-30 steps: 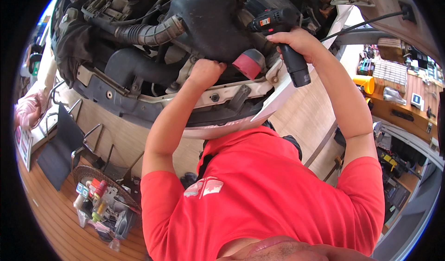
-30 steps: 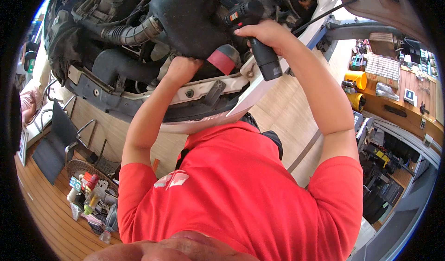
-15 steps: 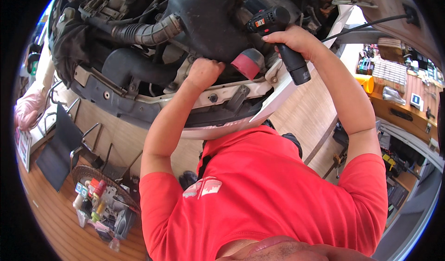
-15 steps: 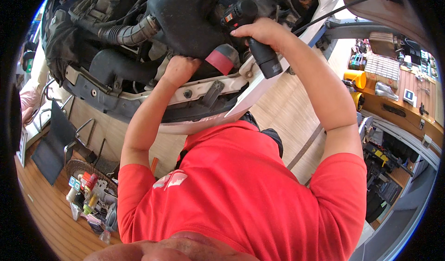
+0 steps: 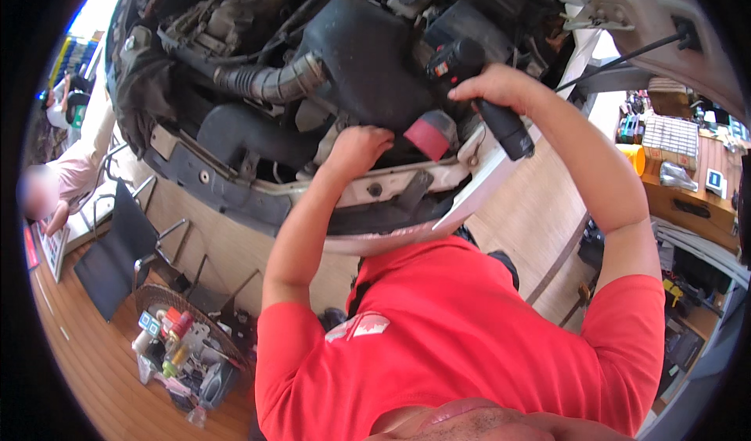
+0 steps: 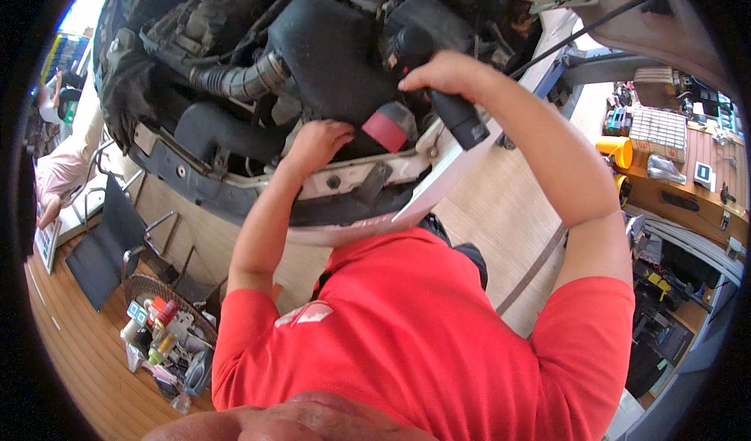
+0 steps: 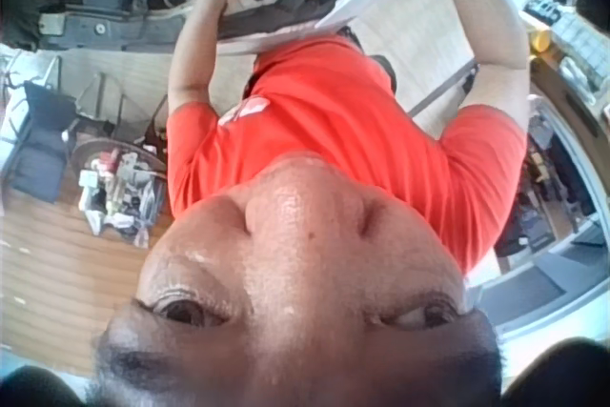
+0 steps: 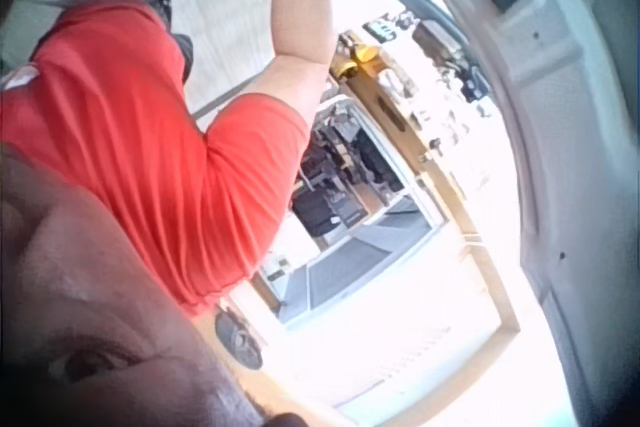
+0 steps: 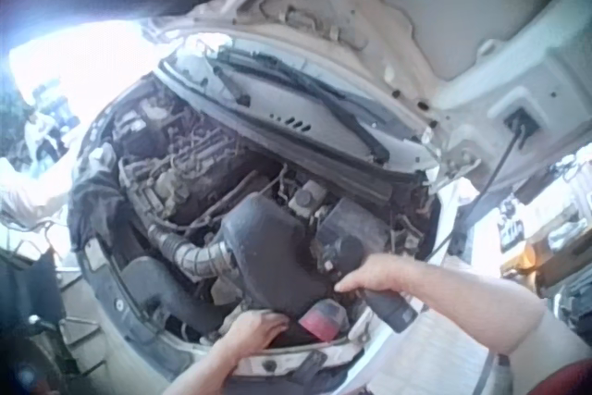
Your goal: The person removes a car's air filter using a power drill, then cleans it with a pressure washer. They remove the air filter housing, extract the filter, and spray it with water to remove debris before inspecting it.
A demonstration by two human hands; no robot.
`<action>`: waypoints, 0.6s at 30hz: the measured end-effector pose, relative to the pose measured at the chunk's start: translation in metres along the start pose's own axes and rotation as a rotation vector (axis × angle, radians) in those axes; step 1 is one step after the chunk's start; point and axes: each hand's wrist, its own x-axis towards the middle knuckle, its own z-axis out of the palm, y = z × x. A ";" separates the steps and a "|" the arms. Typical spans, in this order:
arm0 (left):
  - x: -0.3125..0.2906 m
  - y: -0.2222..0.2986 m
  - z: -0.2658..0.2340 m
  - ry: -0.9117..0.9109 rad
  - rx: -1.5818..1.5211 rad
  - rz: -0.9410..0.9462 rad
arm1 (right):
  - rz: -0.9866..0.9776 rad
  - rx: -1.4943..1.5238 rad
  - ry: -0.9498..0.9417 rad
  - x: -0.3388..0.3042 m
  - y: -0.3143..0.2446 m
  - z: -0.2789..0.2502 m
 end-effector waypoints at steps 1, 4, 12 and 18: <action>0.001 0.006 -0.009 0.074 -0.114 0.000 | 0.035 -0.005 0.003 0.003 0.006 -0.004; 0.014 0.020 -0.039 0.288 -0.234 -0.096 | 0.048 -0.104 0.057 0.008 0.015 -0.005; 0.119 0.017 -0.123 0.619 -0.152 0.010 | -0.104 -0.154 0.047 0.016 0.029 -0.004; 0.247 0.003 -0.205 0.621 0.162 0.214 | -0.085 -0.242 0.049 0.001 0.011 -0.006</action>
